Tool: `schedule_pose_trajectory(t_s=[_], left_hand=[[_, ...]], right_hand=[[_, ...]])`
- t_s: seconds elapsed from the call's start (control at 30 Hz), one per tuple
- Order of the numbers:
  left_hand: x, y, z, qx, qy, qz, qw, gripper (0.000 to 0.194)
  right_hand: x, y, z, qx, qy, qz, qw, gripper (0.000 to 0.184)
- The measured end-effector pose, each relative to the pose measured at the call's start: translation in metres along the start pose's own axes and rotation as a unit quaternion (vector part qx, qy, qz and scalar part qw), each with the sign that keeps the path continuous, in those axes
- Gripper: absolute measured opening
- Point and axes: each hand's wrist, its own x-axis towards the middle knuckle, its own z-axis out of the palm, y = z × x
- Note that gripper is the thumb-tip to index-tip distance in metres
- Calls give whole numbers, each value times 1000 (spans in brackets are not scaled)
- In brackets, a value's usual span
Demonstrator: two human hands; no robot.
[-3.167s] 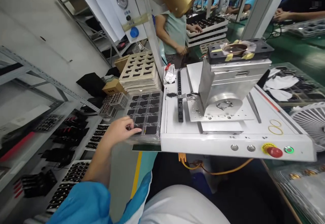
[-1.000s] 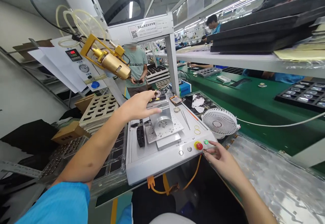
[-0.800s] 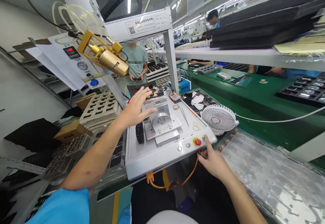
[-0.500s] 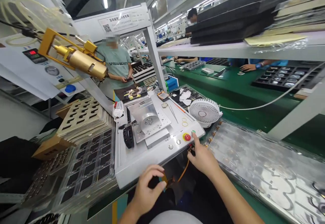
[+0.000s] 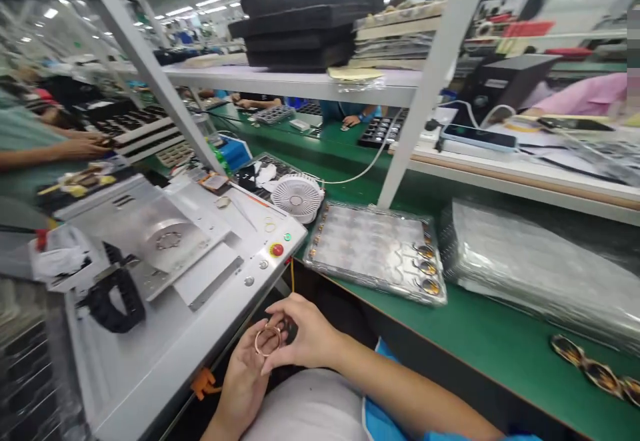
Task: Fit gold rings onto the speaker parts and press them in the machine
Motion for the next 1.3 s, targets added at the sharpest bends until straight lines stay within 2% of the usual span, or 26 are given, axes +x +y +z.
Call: schedule_pose_trajectory(t_s=[0.03, 0.1, 0.17, 0.2, 0.23, 0.27, 0.3, 0.4, 0.43, 0.5, 0.6, 0.7, 0.83, 0.97, 1.03, 1.07, 1.1, 1.17, 1.2, 1.23, 1.3], left_hand=[[3, -1, 1, -5, -2, -14, 1000, 60], [6, -2, 2, -4, 4, -28, 1000, 61], [7, -2, 0, 13, 17, -29, 999, 61], [7, 0, -2, 22, 25, -27, 999, 61], [6, 1, -4, 32, 35, -24, 999, 61], [5, 3, -5, 42, 46, -23, 998, 60], [3, 4, -7, 50, 56, -24, 997, 60], [1, 4, -7, 59, 81, -19, 995, 59], [0, 3, -6, 59, 84, -13, 995, 58], [-1, 0, -3, 58, 79, 1, 995, 56], [-1, -4, 2, 65, 63, 6, 996, 57], [-1, -6, 3, 69, 59, 6, 996, 59], [-2, -5, 0, 68, 72, 9, 995, 59], [-4, -2, -7, 68, 74, -6, 995, 58], [-6, 1, -10, 68, 65, -19, 995, 57], [-7, 2, -10, 67, 59, -22, 996, 56], [-8, 4, -9, 66, 48, -24, 996, 56], [-11, 8, -4, 73, -4, -22, 997, 58], [-12, 11, 0, 78, -43, -19, 996, 62], [-13, 14, 5, 82, -85, -15, 993, 67], [-15, 23, 12, 85, -149, 0, 985, 82]], right_hand=[[-1, 0, -3, -14, -2, -4, 1000, 84], [0, -6, -22, -60, -44, -17, 997, 79], [2, -15, -60, -169, -94, 13, 981, 67], [2, -20, -85, -251, -103, 61, 961, 58], [2, -24, -113, -352, -89, 136, 922, 45], [1, -27, -143, -464, -69, 241, 849, 34], [-1, -29, -173, -511, -44, 302, 804, 31], [-11, -26, -248, -582, -9, 404, 705, 31], [-15, -23, -264, -595, -12, 424, 683, 30], [-21, -17, -284, -612, -29, 447, 652, 29], [-23, -9, -293, -622, -64, 449, 639, 32], [-20, -6, -293, -620, -92, 437, 645, 32], [-18, -7, -300, -610, -97, 413, 670, 31], [-23, -14, -307, -586, -53, 387, 710, 27], [-24, -17, -296, -573, -16, 367, 733, 32], [-23, -18, -283, -558, 5, 350, 752, 36], [-21, -18, -264, -521, 27, 325, 789, 39], [-13, -18, -210, -367, 61, 249, 894, 42], [-8, -19, -178, -238, 67, 200, 948, 41], [-4, -20, -144, -124, 54, 166, 977, 43], [5, -26, -83, 57, 12, 142, 988, 44]])
